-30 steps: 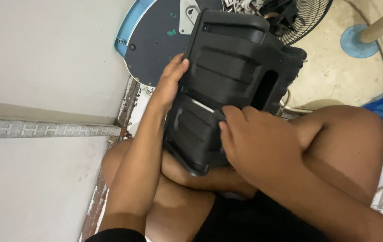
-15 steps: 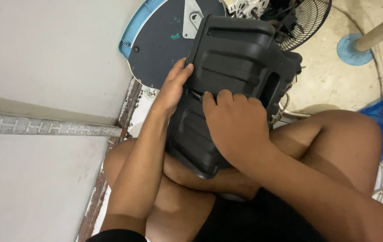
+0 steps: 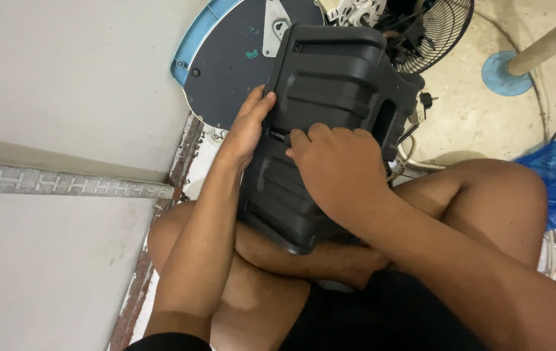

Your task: The person sits on the floor holding a black plastic housing on their lap and uses a screwdriver to unscrew and remove screws from its sides, repositioning the housing repeatedly to reach different screws and working the screws loose by hand.

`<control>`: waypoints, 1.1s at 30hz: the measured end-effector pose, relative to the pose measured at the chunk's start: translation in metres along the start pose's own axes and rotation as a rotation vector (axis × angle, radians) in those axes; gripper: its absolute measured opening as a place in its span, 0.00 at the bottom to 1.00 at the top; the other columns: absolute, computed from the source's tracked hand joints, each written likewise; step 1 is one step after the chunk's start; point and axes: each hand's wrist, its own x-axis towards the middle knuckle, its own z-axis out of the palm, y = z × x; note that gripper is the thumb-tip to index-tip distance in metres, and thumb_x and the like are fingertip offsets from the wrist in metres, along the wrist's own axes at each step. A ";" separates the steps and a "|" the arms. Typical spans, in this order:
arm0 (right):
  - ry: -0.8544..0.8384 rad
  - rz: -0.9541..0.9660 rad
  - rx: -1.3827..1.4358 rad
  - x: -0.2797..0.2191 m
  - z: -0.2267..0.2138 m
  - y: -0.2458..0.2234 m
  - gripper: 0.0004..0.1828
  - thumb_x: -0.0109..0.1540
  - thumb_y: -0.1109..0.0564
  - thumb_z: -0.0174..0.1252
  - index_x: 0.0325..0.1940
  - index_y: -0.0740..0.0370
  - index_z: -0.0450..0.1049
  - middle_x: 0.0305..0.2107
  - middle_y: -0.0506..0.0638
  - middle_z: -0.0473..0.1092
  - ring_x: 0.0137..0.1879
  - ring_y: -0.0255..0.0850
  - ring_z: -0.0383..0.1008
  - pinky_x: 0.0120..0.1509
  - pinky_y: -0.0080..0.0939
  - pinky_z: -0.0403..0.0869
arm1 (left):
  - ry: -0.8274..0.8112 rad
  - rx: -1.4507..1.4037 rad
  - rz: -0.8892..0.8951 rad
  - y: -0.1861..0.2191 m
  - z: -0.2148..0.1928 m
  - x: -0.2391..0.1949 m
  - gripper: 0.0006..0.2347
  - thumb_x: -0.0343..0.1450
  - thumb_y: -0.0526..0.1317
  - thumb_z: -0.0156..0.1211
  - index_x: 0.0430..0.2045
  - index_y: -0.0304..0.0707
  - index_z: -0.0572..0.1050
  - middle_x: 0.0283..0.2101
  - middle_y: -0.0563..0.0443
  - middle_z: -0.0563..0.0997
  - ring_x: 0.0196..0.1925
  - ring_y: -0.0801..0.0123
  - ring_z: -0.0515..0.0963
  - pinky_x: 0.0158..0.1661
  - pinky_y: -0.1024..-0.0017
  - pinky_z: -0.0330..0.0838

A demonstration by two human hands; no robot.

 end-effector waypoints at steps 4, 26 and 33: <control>-0.001 -0.007 -0.100 0.000 0.000 -0.002 0.08 0.70 0.49 0.57 0.38 0.50 0.76 0.16 0.41 0.60 0.20 0.35 0.65 0.30 0.36 0.62 | -0.009 0.010 0.008 -0.020 -0.006 0.013 0.33 0.77 0.56 0.53 0.73 0.34 0.56 0.77 0.32 0.49 0.79 0.43 0.46 0.74 0.48 0.45; -0.556 0.004 0.243 0.043 -0.024 0.009 0.13 0.70 0.58 0.47 0.31 0.57 0.71 0.17 0.47 0.69 0.25 0.41 0.73 0.29 0.37 0.70 | -0.032 0.049 0.032 0.008 0.002 -0.014 0.29 0.77 0.54 0.48 0.71 0.37 0.59 0.77 0.34 0.53 0.79 0.45 0.49 0.74 0.50 0.44; -0.404 -0.086 0.114 0.026 -0.008 0.001 0.09 0.68 0.57 0.53 0.32 0.58 0.68 0.14 0.47 0.64 0.21 0.40 0.70 0.25 0.35 0.68 | 0.005 -0.060 -0.038 0.011 -0.001 -0.012 0.34 0.75 0.56 0.52 0.73 0.35 0.55 0.78 0.33 0.49 0.79 0.42 0.47 0.74 0.48 0.44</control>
